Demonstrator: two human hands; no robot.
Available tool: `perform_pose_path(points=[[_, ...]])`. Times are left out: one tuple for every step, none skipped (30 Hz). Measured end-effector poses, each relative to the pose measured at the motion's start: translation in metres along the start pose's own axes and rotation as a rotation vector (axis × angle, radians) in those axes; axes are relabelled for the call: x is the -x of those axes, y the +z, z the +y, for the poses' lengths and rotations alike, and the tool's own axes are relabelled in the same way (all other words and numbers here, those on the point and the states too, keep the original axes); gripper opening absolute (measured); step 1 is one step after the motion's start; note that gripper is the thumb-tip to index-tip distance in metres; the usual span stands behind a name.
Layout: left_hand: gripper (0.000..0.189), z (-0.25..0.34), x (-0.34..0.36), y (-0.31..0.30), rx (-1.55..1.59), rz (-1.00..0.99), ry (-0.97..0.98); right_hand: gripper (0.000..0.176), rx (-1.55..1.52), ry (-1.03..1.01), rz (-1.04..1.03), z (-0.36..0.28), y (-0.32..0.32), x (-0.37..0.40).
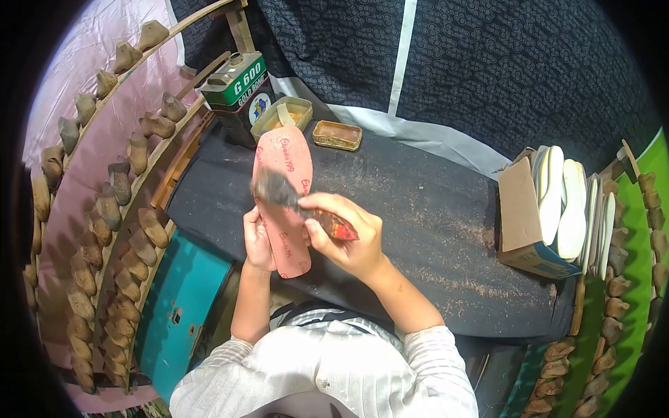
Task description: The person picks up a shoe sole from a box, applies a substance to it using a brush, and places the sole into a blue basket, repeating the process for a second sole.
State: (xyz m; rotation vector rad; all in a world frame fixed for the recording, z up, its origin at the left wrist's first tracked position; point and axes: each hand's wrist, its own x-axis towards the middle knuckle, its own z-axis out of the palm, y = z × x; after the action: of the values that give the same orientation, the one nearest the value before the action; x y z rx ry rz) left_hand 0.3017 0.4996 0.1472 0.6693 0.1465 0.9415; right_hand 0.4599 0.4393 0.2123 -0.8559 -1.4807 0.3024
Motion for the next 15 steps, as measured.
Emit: perform_pose_path(points=[[0.058,-0.001,0.000,0.005,-0.020,0.031,0.015,0.016,0.043,-0.032,-0.008,0.002,0.001,-0.004],[0.058,-0.002,-0.001,0.005,-0.020,0.030,0.015,0.015,0.087,-0.065,-0.017,0.003,0.002,-0.006],[0.058,-0.003,-0.002,0.004,0.069,-0.001,0.028,0.015,0.088,-0.066,-0.016,0.002,0.002,-0.006],[0.058,-0.003,-0.003,0.004,0.157,-0.033,0.041,0.015,0.096,-0.078,-0.065,-0.001,0.001,-0.005],[0.058,-0.002,-0.003,0.005,0.091,0.106,0.011,0.015,0.104,-0.088,-0.115,-0.002,-0.001,-0.005],[0.058,-0.002,-0.003,0.003,0.091,0.105,0.011,0.016,0.094,-0.112,-0.149,-0.002,-0.003,-0.005],[0.058,-0.001,-0.003,0.000,0.076,0.097,0.000,0.017,0.057,-0.079,-0.167,-0.001,-0.005,-0.003],[0.058,-0.001,-0.003,-0.003,0.061,0.089,-0.012,0.018,0.020,-0.045,-0.184,0.001,-0.007,-0.001],[0.059,-0.001,-0.003,-0.006,0.029,0.085,-0.006,0.018,0.020,-0.044,-0.183,0.000,-0.006,-0.001],[0.059,-0.001,-0.003,-0.003,0.029,0.086,-0.008,0.018,-0.005,-0.033,-0.099,0.000,-0.004,-0.002],[0.060,0.000,-0.003,0.001,0.033,0.082,-0.009,0.020,-0.030,-0.022,-0.016,-0.001,-0.002,-0.003],[0.060,0.001,-0.004,0.006,0.036,0.079,-0.009,0.020,-0.030,-0.022,-0.016,-0.002,0.000,-0.005],[0.061,0.004,-0.004,0.012,0.009,0.144,-0.017,0.020,0.012,-0.033,-0.007,-0.002,0.001,-0.007],[0.061,0.005,-0.004,0.010,0.009,0.143,-0.017,0.020,0.054,-0.044,0.003,-0.002,0.002,-0.010],[0.061,0.006,-0.005,0.007,0.069,0.073,-0.017,0.017,0.062,-0.105,-0.083,0.004,0.000,-0.009]])
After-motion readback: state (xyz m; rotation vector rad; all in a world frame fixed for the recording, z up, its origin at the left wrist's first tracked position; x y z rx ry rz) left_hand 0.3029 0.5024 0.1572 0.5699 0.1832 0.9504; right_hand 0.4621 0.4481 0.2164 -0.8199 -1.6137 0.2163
